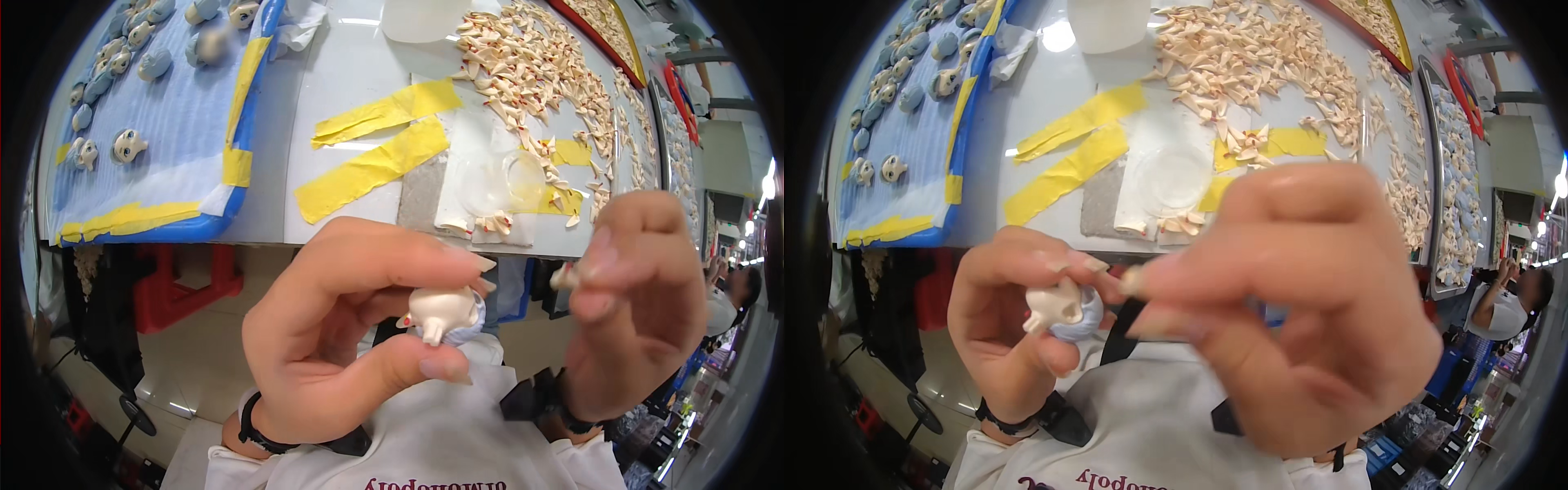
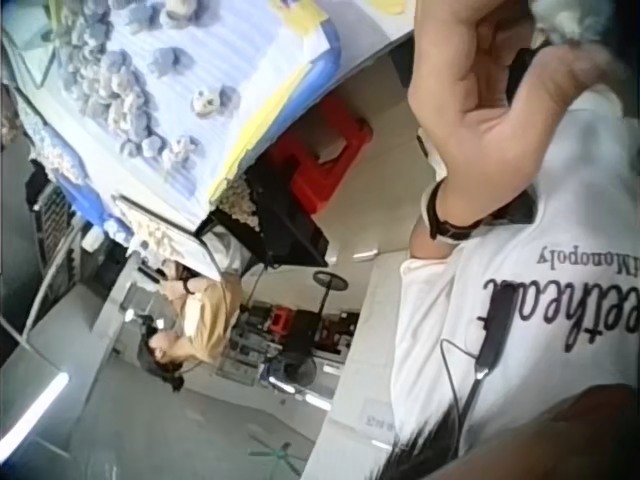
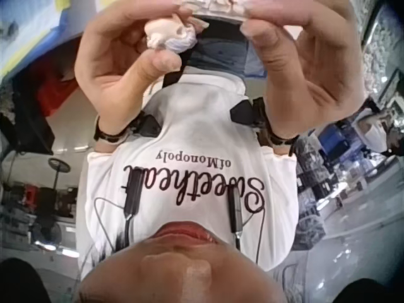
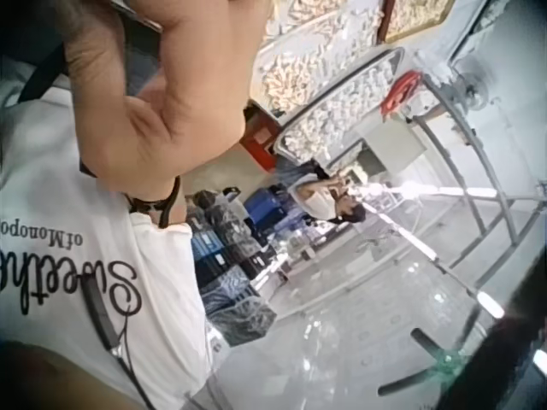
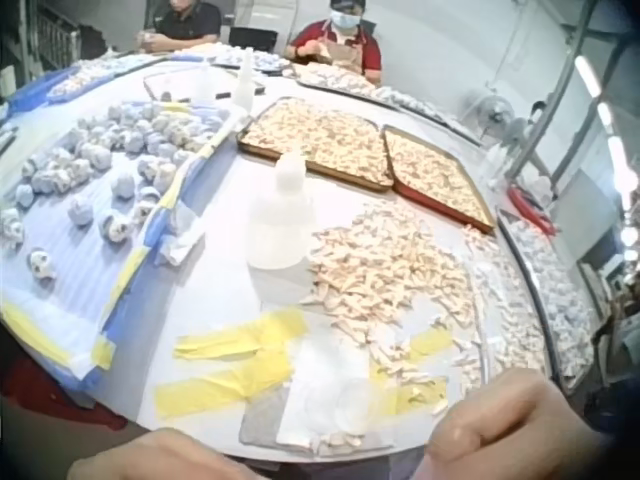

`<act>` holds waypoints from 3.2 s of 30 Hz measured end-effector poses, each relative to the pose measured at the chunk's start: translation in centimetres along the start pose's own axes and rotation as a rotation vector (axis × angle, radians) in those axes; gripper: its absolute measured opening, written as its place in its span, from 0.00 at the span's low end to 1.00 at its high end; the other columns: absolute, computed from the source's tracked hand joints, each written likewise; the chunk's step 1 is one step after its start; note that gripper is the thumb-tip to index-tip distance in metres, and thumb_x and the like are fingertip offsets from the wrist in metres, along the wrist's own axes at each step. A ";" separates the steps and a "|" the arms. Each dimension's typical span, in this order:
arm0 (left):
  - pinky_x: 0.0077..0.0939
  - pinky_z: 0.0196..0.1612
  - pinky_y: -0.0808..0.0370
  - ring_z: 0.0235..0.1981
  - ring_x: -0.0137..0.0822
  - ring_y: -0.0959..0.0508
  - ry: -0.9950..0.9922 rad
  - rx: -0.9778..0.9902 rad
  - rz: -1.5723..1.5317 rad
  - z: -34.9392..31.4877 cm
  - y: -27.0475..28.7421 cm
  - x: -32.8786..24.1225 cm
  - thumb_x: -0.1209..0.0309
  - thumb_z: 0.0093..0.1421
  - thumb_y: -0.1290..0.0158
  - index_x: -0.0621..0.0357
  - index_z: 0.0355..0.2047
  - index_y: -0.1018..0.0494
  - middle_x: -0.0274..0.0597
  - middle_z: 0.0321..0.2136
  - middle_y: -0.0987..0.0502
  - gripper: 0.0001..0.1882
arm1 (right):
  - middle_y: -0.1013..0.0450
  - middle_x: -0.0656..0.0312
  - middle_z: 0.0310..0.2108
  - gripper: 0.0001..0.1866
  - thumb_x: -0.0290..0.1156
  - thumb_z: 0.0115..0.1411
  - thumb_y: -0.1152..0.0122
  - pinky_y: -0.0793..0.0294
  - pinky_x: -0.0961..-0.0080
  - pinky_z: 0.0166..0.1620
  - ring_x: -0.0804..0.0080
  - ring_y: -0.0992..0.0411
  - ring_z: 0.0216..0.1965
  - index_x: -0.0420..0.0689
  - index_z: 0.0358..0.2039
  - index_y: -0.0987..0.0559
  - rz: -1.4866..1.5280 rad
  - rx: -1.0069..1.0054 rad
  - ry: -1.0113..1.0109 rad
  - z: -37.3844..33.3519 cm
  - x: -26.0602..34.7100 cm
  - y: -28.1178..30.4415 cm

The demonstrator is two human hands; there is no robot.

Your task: The person assembles hair onto small doll heads by hand. They pick up individual hair strands from a tray, apply glue to the doll head, and insert the strands into the head one by one. The person repeats this process for multiple doll heads, placing finished units on a blue tray.

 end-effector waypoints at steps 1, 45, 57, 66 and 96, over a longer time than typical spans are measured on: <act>0.28 0.34 0.26 0.31 0.37 0.26 -0.043 0.035 0.017 0.0 0.1 0.2 0.62 0.48 0.40 0.65 0.38 0.36 0.48 0.32 0.31 0.24 | 0.37 0.58 0.28 0.09 0.28 0.47 0.37 0.41 0.86 0.33 0.78 0.41 0.27 0.41 0.26 0.28 0.058 0.036 -0.017 -0.2 0.1 -0.1; 0.31 0.58 0.50 0.59 0.38 0.47 0.016 -0.207 1.803 2.7 16.8 -10.8 0.61 0.61 0.59 0.55 0.54 0.40 0.45 0.58 0.46 0.22 | 0.32 0.56 0.38 0.14 0.22 0.47 0.49 0.35 0.73 0.43 0.58 0.33 0.41 0.41 0.37 0.29 -1.043 -0.220 -0.624 -8.9 -11.2 27.2; 0.15 0.33 0.41 0.29 0.22 0.39 0.049 -0.220 1.557 5.2 24.6 -12.4 0.73 0.57 0.54 0.58 0.42 0.36 0.30 0.34 0.38 0.12 | 0.29 0.58 0.32 0.12 0.23 0.45 0.44 0.33 0.75 0.38 0.67 0.32 0.34 0.42 0.34 0.26 -0.782 -0.027 -0.428 -3.0 -10.0 18.9; 0.15 0.35 0.39 0.27 0.22 0.39 -0.211 -0.216 1.325 4.3 16.9 -12.0 0.74 0.58 0.55 0.61 0.36 0.36 0.41 0.46 0.34 0.06 | 0.29 0.61 0.22 0.05 0.22 0.45 0.43 0.34 0.80 0.30 0.74 0.32 0.24 0.37 0.24 0.27 -0.782 -0.027 -0.492 -2.2 -11.1 17.7; 0.18 0.29 0.27 0.29 0.34 0.26 -0.370 -0.021 0.553 -0.5 3.5 -4.7 0.74 0.44 0.39 0.58 0.26 0.36 0.47 0.35 0.33 0.15 | 0.31 0.62 0.33 0.18 0.23 0.50 0.47 0.38 0.85 0.39 0.81 0.36 0.31 0.31 0.43 0.29 0.166 -0.300 -0.627 -4.8 -11.6 17.3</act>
Point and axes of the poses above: each hand's wrist, its own z-axis towards the middle knuckle, its own y-axis out of the back of the hand, x = y × z, the point moved 6 cm from there along z, towards the middle knuckle
